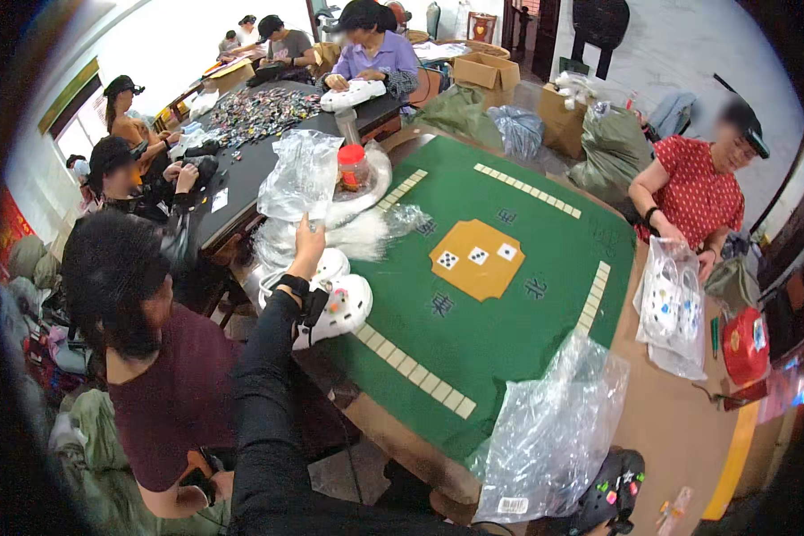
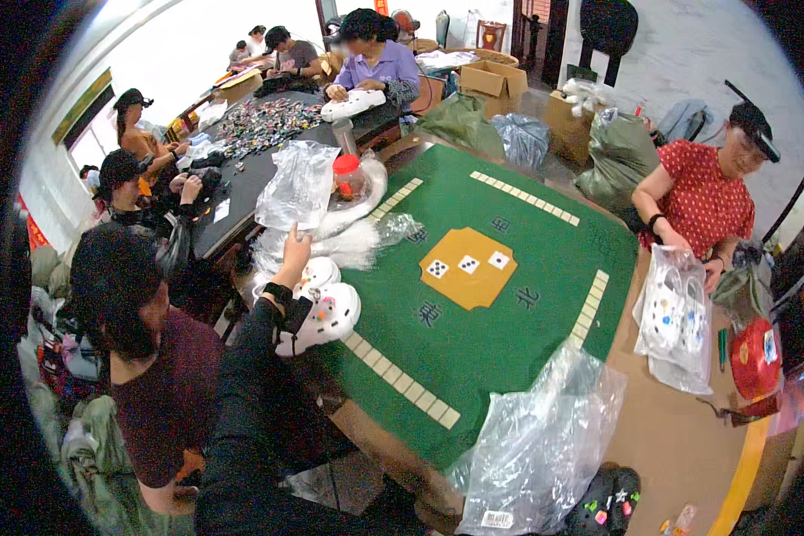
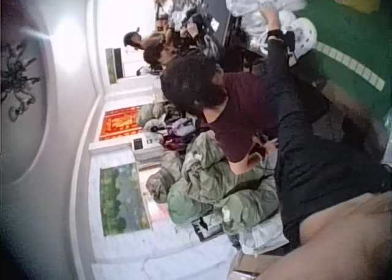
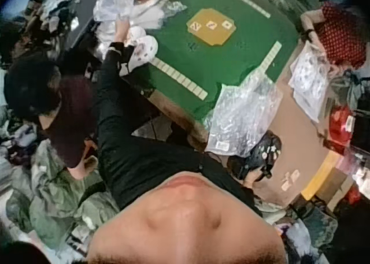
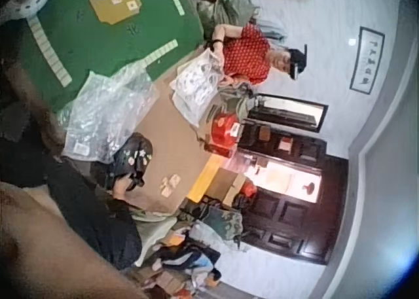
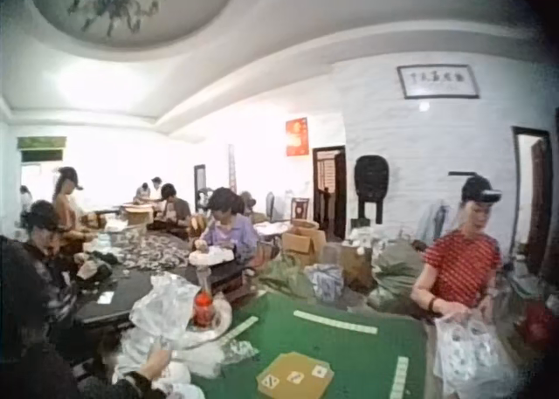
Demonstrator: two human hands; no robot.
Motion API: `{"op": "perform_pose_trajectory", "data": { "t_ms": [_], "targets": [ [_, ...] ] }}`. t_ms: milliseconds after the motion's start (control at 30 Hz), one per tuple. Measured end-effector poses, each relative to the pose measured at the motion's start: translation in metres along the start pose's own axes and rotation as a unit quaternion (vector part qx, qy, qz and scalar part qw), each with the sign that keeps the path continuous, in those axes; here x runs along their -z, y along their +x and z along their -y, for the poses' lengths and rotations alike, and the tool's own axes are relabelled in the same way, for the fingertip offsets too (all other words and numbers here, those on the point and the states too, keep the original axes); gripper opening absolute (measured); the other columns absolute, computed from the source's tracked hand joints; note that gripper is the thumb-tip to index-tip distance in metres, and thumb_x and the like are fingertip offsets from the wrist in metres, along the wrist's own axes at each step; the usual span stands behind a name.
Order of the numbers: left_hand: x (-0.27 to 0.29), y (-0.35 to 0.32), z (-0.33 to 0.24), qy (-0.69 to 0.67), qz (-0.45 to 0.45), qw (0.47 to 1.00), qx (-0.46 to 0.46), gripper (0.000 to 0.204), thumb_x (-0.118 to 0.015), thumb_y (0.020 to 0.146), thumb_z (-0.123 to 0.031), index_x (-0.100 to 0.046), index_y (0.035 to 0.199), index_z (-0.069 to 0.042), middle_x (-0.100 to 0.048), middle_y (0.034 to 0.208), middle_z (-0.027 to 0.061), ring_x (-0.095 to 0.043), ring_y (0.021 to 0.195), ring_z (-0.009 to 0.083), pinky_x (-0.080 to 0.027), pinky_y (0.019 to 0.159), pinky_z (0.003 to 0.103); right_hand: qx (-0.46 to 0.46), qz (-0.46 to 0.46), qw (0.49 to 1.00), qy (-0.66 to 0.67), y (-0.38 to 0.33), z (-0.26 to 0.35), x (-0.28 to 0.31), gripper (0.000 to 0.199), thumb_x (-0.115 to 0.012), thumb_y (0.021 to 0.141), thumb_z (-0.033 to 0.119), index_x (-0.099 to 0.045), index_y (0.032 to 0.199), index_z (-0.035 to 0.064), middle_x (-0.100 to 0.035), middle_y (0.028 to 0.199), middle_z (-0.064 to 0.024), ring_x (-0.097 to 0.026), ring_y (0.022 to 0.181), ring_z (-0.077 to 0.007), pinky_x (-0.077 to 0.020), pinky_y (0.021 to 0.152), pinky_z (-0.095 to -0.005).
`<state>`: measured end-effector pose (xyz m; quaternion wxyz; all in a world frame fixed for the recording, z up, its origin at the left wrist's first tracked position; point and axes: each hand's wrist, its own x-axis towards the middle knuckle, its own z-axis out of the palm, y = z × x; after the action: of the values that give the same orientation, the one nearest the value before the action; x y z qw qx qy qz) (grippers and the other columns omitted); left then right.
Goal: Packing clogs into plastic shipping bags.
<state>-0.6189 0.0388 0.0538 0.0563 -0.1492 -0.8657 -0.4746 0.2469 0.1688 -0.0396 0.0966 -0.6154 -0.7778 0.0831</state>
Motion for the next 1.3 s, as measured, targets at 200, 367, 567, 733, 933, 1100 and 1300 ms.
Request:
{"op": "perform_pose_trajectory", "data": {
  "t_ms": [200, 367, 567, 733, 933, 1100, 1300],
  "targets": [
    [0.004, 0.127, 0.113, 0.127, -0.058, 0.984, -0.109, 0.056, -0.051, 0.09, -0.029, -0.037, 0.14, -0.01, -0.044, 0.132, 0.029, -0.044, 0.12, 0.0419, -0.033, 0.102, 0.043, 0.028, 0.047, 0.998, -0.008, 0.042, 0.039, 0.0, 0.061, -0.056, 0.074, 0.007, -0.041, 0.132, -0.0043, -0.05, 0.12, -0.0282, -0.041, 0.117, -0.0442, -0.0314, 0.098, -0.048],
    [-0.101, 0.142, 0.113, 0.464, 0.095, 0.877, -0.078, 0.04, -0.04, 0.093, -0.024, -0.048, 0.132, -0.03, -0.038, 0.144, 0.0045, -0.052, 0.115, 0.0319, -0.032, 0.097, 0.061, -0.027, 0.037, 0.996, -0.071, 0.012, 0.036, 0.018, 0.062, -0.054, 0.072, 0.006, -0.041, 0.131, -0.0058, -0.046, 0.124, -0.0308, -0.041, 0.117, -0.0457, -0.0314, 0.1, -0.0473],
    [-0.073, 0.181, 0.151, 0.509, 0.055, 0.859, 0.02, 0.044, -0.047, 0.091, -0.04, -0.053, 0.122, -0.009, -0.05, 0.123, 0.0228, -0.052, 0.111, 0.0345, -0.041, 0.091, 0.049, -0.008, 0.053, 0.995, -0.084, -0.018, 0.028, -0.003, 0.063, -0.051, 0.069, 0.003, -0.041, 0.131, -0.0076, -0.041, 0.128, -0.0339, -0.04, 0.118, -0.0474, -0.0315, 0.102, -0.0464],
    [-0.09, 0.172, 0.124, 0.636, -0.114, 0.763, -0.013, 0.038, -0.048, 0.092, -0.021, -0.05, 0.128, -0.011, -0.052, 0.127, 0.0125, -0.052, 0.111, 0.024, -0.037, 0.098, 0.045, -0.083, 0.097, 0.99, -0.057, -0.033, 0.054, 0.01, 0.051, -0.052, 0.07, 0.009, -0.049, 0.118, -0.008, -0.047, 0.108, -0.0374, -0.047, 0.095, -0.0486, -0.0384, 0.085, -0.0507],
    [-0.093, 0.045, -0.137, 0.043, -0.28, 0.879, -0.383, 0.056, -0.048, 0.094, -0.04, -0.04, 0.139, -0.008, -0.044, 0.137, 0.0213, -0.037, 0.13, 0.0348, -0.029, 0.105, 0.044, -0.02, 0.096, 0.995, -0.035, -0.032, 0.05, 0.005, 0.051, -0.057, 0.069, 0.014, -0.053, 0.118, 0.0027, -0.055, 0.091, -0.0281, -0.053, 0.089, -0.0441, -0.039, 0.084, -0.0514],
    [-0.15, -0.136, -0.296, -0.204, -0.008, 0.811, -0.548, 0.063, -0.046, 0.094, -0.032, -0.026, 0.143, 0.001, -0.019, 0.148, 0.0275, -0.015, 0.138, 0.0427, -0.014, 0.11, 0.056, 0.042, 0.055, 0.998, 0.009, -0.025, 0.064, 0.011, 0.048, -0.058, 0.069, 0.013, -0.056, 0.117, 0.0077, -0.047, 0.121, -0.0265, -0.042, 0.117, -0.0437, -0.0335, 0.098, -0.0506],
    [-0.23, -0.3, -0.373, -0.227, 0.187, 0.694, -0.658, 0.066, -0.059, 0.081, -0.016, -0.034, 0.139, 0.001, -0.022, 0.145, 0.0285, -0.014, 0.136, 0.0477, -0.011, 0.109, 0.059, 0.075, 0.039, 0.996, 0.039, -0.031, 0.059, 0.013, 0.052, -0.061, 0.068, 0.014, -0.056, 0.119, 0.0073, -0.043, 0.13, -0.0262, -0.042, 0.119, -0.0427, -0.0322, 0.101, -0.0516]
  ]
}}
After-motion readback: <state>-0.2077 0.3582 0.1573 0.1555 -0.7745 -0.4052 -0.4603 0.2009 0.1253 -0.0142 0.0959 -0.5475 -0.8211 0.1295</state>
